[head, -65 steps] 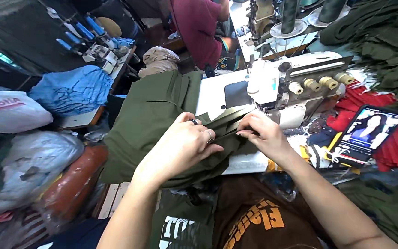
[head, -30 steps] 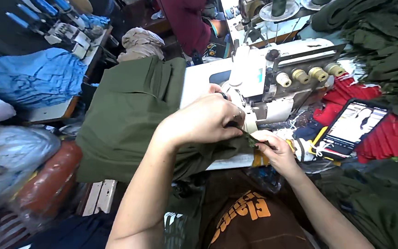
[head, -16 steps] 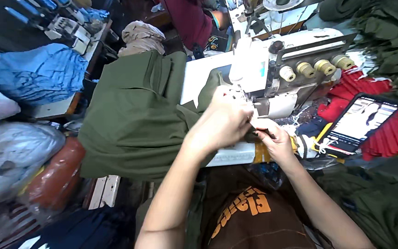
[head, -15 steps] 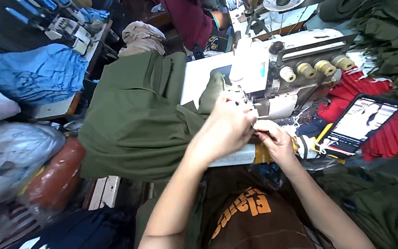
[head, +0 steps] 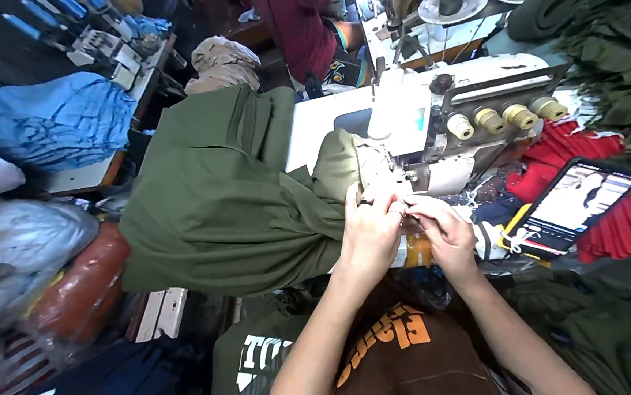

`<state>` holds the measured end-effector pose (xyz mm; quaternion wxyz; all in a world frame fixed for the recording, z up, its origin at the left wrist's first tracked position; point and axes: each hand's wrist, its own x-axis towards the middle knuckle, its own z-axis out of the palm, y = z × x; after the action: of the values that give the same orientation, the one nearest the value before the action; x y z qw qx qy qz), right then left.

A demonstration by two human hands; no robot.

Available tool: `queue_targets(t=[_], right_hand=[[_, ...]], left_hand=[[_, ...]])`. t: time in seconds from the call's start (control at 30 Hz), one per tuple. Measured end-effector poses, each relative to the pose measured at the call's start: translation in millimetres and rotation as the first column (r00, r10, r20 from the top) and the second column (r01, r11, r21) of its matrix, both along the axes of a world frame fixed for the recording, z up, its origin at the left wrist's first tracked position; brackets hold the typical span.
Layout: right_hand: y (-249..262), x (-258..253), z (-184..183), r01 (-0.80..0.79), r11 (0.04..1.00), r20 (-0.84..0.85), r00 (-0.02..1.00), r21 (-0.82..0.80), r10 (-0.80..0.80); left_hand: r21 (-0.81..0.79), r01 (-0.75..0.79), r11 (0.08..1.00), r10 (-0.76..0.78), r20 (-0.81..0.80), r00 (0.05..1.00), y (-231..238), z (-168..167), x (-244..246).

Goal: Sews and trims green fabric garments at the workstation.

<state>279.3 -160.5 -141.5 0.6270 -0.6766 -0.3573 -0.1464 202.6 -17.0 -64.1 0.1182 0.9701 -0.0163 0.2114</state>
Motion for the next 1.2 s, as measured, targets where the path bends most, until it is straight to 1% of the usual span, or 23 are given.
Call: queue_targets(t=[0.07, 0.13, 0.2, 0.27, 0.3, 0.37, 0.4, 0.43, 0.47, 0.5, 0.57, 0.63, 0.7, 0.8, 0.93, 0.97, 1.0, 1.03, 1.07, 1.13, 1.17, 1.2], right_hand=[[-5, -4, -16, 0.018, 0.995, -0.092, 0.996, 0.102, -0.008], [-8, -8, -33, 0.033, 0.988, -0.213, 0.977, 0.148, -0.001], [-8, -12, -44, 0.046, 0.99, -0.322, 0.947, 0.13, -0.002], [-6, -10, -47, 0.042, 0.998, -0.326, 0.945, 0.048, -0.024], [-7, -8, -45, 0.029, 1.0, -0.303, 0.953, -0.008, -0.03], [-9, -4, -37, -0.022, 0.993, -0.31, 0.951, -0.119, -0.016], [-11, -2, -32, -0.077, 0.986, -0.346, 0.938, -0.151, 0.02], [-13, 0, -28, -0.15, 0.975, -0.385, 0.92, -0.162, 0.077], [-14, -1, -25, -0.225, 0.965, -0.427, 0.892, -0.138, 0.147], [-15, -4, -21, -0.305, 0.949, -0.489, 0.842, -0.081, 0.229], [-12, -16, -8, -0.406, 0.91, -0.637, 0.682, 0.08, 0.36], [-3, -29, 2, -0.415, 0.881, -0.754, 0.499, 0.226, 0.428], [10, -38, 4, -0.388, 0.858, -0.808, 0.35, 0.335, 0.474], [33, -45, 9, -0.366, 0.827, -0.824, 0.22, 0.427, 0.523], [53, -47, 23, -0.284, 0.848, -0.862, 0.114, 0.448, 0.494], [54, -48, 25, -0.262, 0.853, -0.862, 0.122, 0.451, 0.493], [53, -48, 27, -0.247, 0.854, -0.85, 0.162, 0.458, 0.502], [49, -48, 30, -0.245, 0.849, -0.824, 0.226, 0.469, 0.52], [43, -49, 33, -0.255, 0.847, -0.787, 0.316, 0.467, 0.53], [29, -49, 38, -0.302, 0.867, -0.67, 0.55, 0.396, 0.498], [21, -50, 40, -0.329, 0.892, -0.584, 0.674, 0.311, 0.452], [13, -50, 41, -0.358, 0.912, -0.482, 0.775, 0.2, 0.41]], left_hand=[[-0.033, -0.021, 0.999, 0.022, 0.029, 0.999, -3, -10, 1], [-0.057, -0.042, 0.997, 0.046, 0.063, 0.997, -2, -14, 4], [-0.076, -0.062, 0.995, 0.071, 0.122, 0.99, 3, -15, 13], [-0.068, -0.078, 0.995, 0.09, 0.203, 0.975, 12, -16, 26], [-0.066, -0.088, 0.994, 0.099, 0.195, 0.976, 18, -15, 33], [-0.097, -0.14, 0.985, 0.147, 0.069, 0.987, 31, -11, 46], [-0.108, -0.177, 0.978, 0.179, 0.01, 0.984, 36, -9, 52], [-0.116, -0.208, 0.971, 0.208, -0.016, 0.978, 40, -7, 55], [-0.125, -0.227, 0.966, 0.229, -0.002, 0.973, 44, -6, 55], [-0.143, -0.238, 0.961, 0.242, 0.016, 0.97, 47, -4, 49], [-0.173, -0.257, 0.951, 0.271, 0.065, 0.96, 50, -4, 30], [-0.178, -0.302, 0.937, 0.323, 0.107, 0.94, 45, -8, 7], [-0.206, -0.327, 0.922, 0.36, 0.148, 0.921, 35, -13, -16], [-0.22, -0.326, 0.919, 0.369, 0.191, 0.91, 23, -18, -34], [-0.246, -0.303, 0.921, 0.36, 0.238, 0.902, 16, -22, -45], [-0.25, -0.294, 0.923, 0.353, 0.241, 0.904, 16, -23, -47], [-0.256, -0.283, 0.924, 0.344, 0.239, 0.908, 16, -24, -49], [-0.264, -0.269, 0.926, 0.331, 0.23, 0.915, 17, -24, -52], [-0.278, -0.244, 0.929, 0.308, 0.212, 0.928, 19, -24, -55], [-0.295, -0.173, 0.94, 0.225, 0.153, 0.962, 25, -24, -63], [-0.297, -0.119, 0.947, 0.16, 0.12, 0.98, 29, -23, -66], [-0.295, -0.051, 0.954, 0.081, 0.092, 0.992, 32, -21, -69]])
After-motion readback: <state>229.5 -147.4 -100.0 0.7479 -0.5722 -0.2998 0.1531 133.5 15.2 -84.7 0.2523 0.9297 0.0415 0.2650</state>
